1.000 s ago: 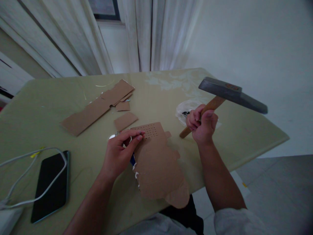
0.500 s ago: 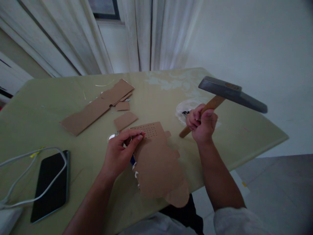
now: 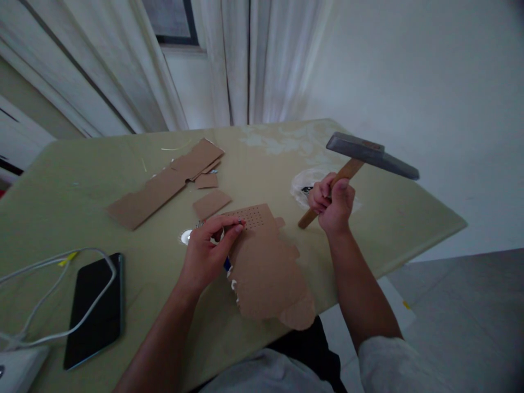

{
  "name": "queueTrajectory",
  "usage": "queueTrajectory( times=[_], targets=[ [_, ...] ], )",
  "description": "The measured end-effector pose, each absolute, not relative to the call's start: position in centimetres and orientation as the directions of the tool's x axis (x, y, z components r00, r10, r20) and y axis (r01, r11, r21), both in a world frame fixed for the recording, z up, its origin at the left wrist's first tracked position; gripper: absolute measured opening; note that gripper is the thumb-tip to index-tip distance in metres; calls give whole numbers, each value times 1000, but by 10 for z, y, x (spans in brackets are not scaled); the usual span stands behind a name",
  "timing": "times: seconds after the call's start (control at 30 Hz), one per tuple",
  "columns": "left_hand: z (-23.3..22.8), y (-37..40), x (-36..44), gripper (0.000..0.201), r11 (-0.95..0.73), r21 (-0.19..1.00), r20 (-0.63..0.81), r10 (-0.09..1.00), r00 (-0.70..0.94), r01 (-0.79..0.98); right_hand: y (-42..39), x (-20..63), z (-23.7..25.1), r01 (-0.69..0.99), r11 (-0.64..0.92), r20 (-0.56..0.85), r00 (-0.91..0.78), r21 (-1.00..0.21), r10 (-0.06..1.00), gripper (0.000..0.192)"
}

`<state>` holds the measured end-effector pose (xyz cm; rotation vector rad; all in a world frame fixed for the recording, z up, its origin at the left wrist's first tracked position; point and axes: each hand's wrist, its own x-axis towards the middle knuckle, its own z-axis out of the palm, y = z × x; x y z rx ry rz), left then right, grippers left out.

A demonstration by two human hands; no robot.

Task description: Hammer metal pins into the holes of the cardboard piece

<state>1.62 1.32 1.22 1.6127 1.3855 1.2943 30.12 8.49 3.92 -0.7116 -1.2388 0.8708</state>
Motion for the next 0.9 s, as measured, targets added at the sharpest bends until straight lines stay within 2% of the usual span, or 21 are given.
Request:
queueTrajectory(
  times=[0.13, 0.27, 0.37, 0.47, 0.57, 0.63, 0.77, 0.9],
  targets=[
    [15, 14, 16, 20, -235, 916, 254, 967, -17, 325, 85, 303, 41, -199, 490, 491, 46, -849, 870, 67],
    [14, 15, 16, 24, -244, 914, 266, 964, -25, 323, 86, 306, 45, -171, 412, 422, -26, -895, 906, 71],
    [11, 16, 16, 26, -255, 911, 277, 961, -24, 325, 83, 305, 48, -104, 345, 359, -181, -933, 916, 71],
    [10, 17, 16, 26, -269, 910, 287, 958, -12, 315, 74, 303, 59, 74, 323, 274, -375, -944, 886, 69],
    [10, 17, 16, 25, -284, 913, 299, 954, -8, 295, 65, 299, 81, 354, 424, 208, -510, -834, 835, 64],
    [11, 17, 16, 25, -288, 915, 301, 954, -3, 283, 61, 296, 99, 460, 515, 164, -610, -723, 775, 65],
    [11, 18, 17, 27, -288, 914, 300, 954, 4, 285, 62, 294, 127, 517, 624, 124, -704, -585, 700, 61],
    [12, 18, 17, 27, -299, 917, 305, 952, 17, 263, 69, 291, 140, 525, 642, 92, -730, -558, 677, 61]
  ],
)
